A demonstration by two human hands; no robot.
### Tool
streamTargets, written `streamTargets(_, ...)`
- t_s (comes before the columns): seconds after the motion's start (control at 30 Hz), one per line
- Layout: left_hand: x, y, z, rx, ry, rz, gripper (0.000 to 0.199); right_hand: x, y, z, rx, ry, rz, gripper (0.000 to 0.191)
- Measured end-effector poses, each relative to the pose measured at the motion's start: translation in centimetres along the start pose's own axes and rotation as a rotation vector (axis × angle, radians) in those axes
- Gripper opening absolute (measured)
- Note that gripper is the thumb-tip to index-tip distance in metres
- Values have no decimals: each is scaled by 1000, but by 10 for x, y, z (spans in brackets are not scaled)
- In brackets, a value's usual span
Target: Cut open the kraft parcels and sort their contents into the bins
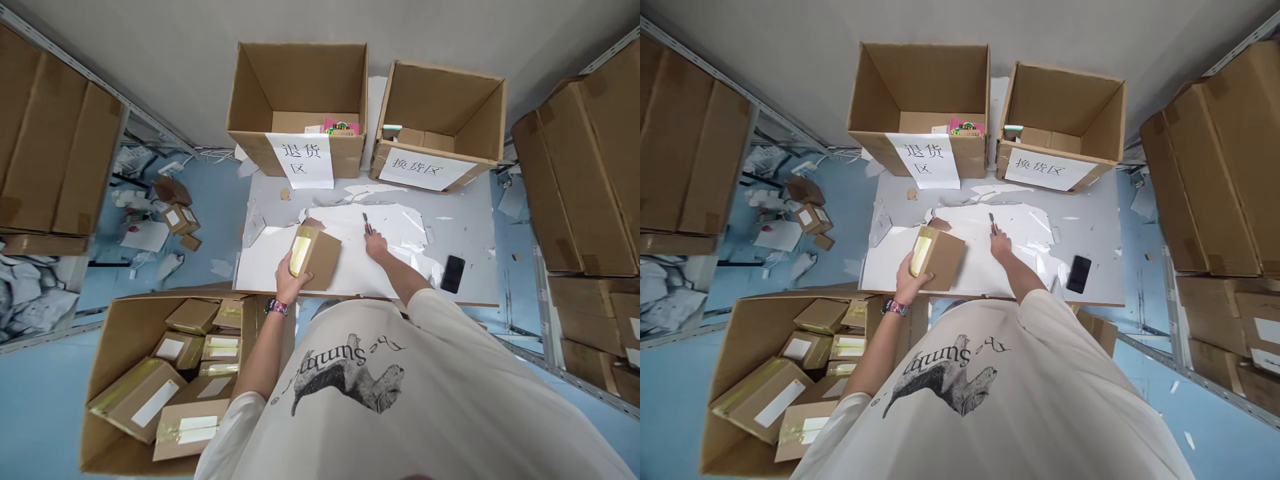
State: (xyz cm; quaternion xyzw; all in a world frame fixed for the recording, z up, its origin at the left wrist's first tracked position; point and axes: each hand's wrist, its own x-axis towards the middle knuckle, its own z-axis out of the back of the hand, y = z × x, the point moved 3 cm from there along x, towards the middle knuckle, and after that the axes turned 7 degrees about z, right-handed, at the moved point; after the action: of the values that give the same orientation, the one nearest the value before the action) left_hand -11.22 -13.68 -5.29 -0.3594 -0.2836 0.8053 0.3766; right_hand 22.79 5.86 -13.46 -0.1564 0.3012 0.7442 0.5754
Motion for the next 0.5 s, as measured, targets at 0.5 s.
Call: streamTargets(0.5,20,-86,-118,238,569,-555,109,-77,-41,-14,1006,-365,-83,53)
